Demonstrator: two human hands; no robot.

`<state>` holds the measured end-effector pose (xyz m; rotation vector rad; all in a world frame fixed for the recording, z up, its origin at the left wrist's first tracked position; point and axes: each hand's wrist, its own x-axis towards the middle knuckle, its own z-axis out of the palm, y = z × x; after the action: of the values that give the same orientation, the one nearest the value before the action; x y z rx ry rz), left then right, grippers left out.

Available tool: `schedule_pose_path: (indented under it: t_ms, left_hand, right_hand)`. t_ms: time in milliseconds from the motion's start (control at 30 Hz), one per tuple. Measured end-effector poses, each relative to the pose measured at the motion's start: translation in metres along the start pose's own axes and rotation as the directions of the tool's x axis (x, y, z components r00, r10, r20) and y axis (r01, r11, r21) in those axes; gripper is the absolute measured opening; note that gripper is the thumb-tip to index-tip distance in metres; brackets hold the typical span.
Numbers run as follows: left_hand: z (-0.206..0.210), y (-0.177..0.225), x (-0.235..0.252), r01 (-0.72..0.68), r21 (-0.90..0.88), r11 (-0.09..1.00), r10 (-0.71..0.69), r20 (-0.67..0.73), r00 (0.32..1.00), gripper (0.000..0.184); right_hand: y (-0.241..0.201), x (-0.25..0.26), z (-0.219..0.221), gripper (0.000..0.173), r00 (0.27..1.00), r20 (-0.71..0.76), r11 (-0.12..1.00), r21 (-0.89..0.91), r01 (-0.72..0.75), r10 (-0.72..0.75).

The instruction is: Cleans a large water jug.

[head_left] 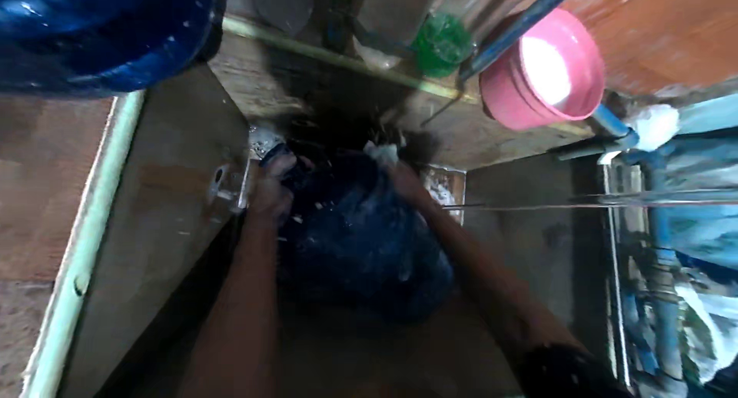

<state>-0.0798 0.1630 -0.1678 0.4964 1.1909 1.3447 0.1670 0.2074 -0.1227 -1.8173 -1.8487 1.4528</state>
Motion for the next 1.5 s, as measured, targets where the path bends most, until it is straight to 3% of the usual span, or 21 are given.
schedule_pose_path:
  t_ms: [67,133,167,233,300,367,433,500,600,733,833,933,1000,1067,1133,1200,1233,1300,1400,1467,1500]
  left_hand:
    - [-0.008,-0.001,0.004,-0.009,0.010,1.000,0.008,0.128,0.992,0.030]
    - [-0.015,0.007,0.005,0.051,0.107,0.993,-0.031,-0.177,0.984,0.022]
    - [-0.028,0.004,0.005,0.146,0.213,0.966,-0.051,-0.395,0.917,0.023]
    - [-0.062,-0.009,0.011,0.347,0.262,0.901,-0.136,-0.588,0.797,0.056]
    - [-0.070,-0.015,0.014,0.342,0.255,0.904,-0.136,-0.589,0.797,0.048]
    - [-0.060,-0.014,0.015,0.218,0.181,0.959,-0.082,-0.557,0.826,0.028]
    - [-0.058,-0.016,0.014,0.151,0.114,0.982,-0.075,-0.501,0.862,0.022]
    - [-0.046,-0.014,0.009,0.149,0.070,0.986,-0.100,-0.461,0.882,0.024]
    - [-0.059,-0.008,0.016,0.142,0.029,0.989,-0.121,-0.372,0.920,0.012]
    - [-0.077,-0.003,0.018,0.294,0.169,0.941,-0.201,-0.420,0.885,0.031]
    - [-0.073,-0.010,0.022,0.187,0.078,0.979,-0.141,-0.401,0.905,0.009]
    - [-0.068,-0.017,0.017,0.144,0.028,0.989,-0.125,-0.357,0.926,0.011]
    - [-0.071,-0.012,0.017,0.132,0.063,0.989,-0.105,-0.321,0.941,0.014]
    - [-0.093,-0.014,0.023,0.148,0.149,0.978,-0.092,-0.329,0.940,0.021]
    - [-0.093,-0.011,0.024,0.245,0.258,0.935,-0.105,-0.458,0.883,0.037]
    - [-0.067,-0.004,0.030,0.310,0.315,0.897,-0.133,-0.477,0.869,0.035]
    - [-0.059,-0.004,0.036,0.294,0.281,0.913,-0.149,-0.442,0.885,0.028]
    - [-0.056,-0.010,0.043,0.153,0.140,0.978,-0.107,-0.293,0.950,0.017]
    - [-0.036,-0.003,0.035,-0.024,0.003,1.000,0.024,0.010,1.000,0.016]
    - [-0.034,0.005,0.035,-0.018,-0.035,0.999,0.022,0.133,0.991,0.019]
    - [-0.036,0.007,0.035,0.008,-0.012,1.000,-0.007,0.068,0.998,0.021]
  right_hand:
    - [0.064,0.007,-0.014,0.051,0.991,0.060,0.992,-0.018,-0.122,0.123]
    - [0.115,-0.051,-0.003,0.051,0.987,-0.034,0.973,-0.170,-0.158,0.155]
    - [0.124,-0.098,0.007,0.050,0.988,-0.071,0.967,-0.207,-0.149,0.137]
    - [0.141,-0.181,0.031,0.046,0.991,-0.090,0.968,-0.241,0.071,-0.095]
    - [0.144,-0.210,0.038,0.049,0.938,-0.033,0.888,-0.337,0.314,-0.344]
    - [0.148,-0.173,0.027,0.053,0.958,-0.049,0.924,-0.284,0.257,-0.281]
    - [0.145,-0.110,0.006,0.050,0.988,-0.004,0.983,-0.105,-0.152,0.153]
    - [0.159,-0.066,-0.007,0.051,0.887,0.093,0.890,0.006,-0.456,0.453]
    - [0.142,-0.105,-0.001,0.051,0.907,0.010,0.905,-0.080,-0.418,0.421]
    - [0.114,-0.208,0.024,0.057,0.988,-0.044,0.943,-0.295,-0.153,0.146]
    - [0.120,-0.144,0.008,0.058,0.941,-0.094,0.908,-0.248,-0.338,0.324]
    - [0.150,-0.053,-0.009,0.048,0.891,0.122,0.881,-0.257,-0.398,0.438]
    - [0.142,-0.063,-0.001,0.047,0.937,0.094,0.902,-0.316,-0.293,0.337]
    - [0.131,-0.127,0.024,0.051,0.998,-0.061,0.953,-0.304,-0.013,-0.006]
    - [0.129,-0.168,0.048,0.051,0.917,-0.055,0.867,-0.352,0.353,-0.396]
    - [0.115,-0.152,0.056,0.049,0.874,-0.052,0.827,-0.357,0.435,-0.483]
    - [0.102,-0.127,0.052,0.050,0.918,-0.054,0.876,-0.324,0.356,-0.393]
    - [0.078,-0.058,0.032,0.048,0.999,0.045,0.980,-0.197,0.029,-0.021]
    - [0.134,0.027,0.015,0.041,0.962,0.205,0.957,-0.264,-0.123,0.180]
    - [0.127,0.012,0.006,0.043,0.935,0.197,0.933,-0.269,-0.239,0.296]
    - [0.114,-0.016,0.008,0.044,0.945,0.136,0.938,-0.227,-0.263,0.298]
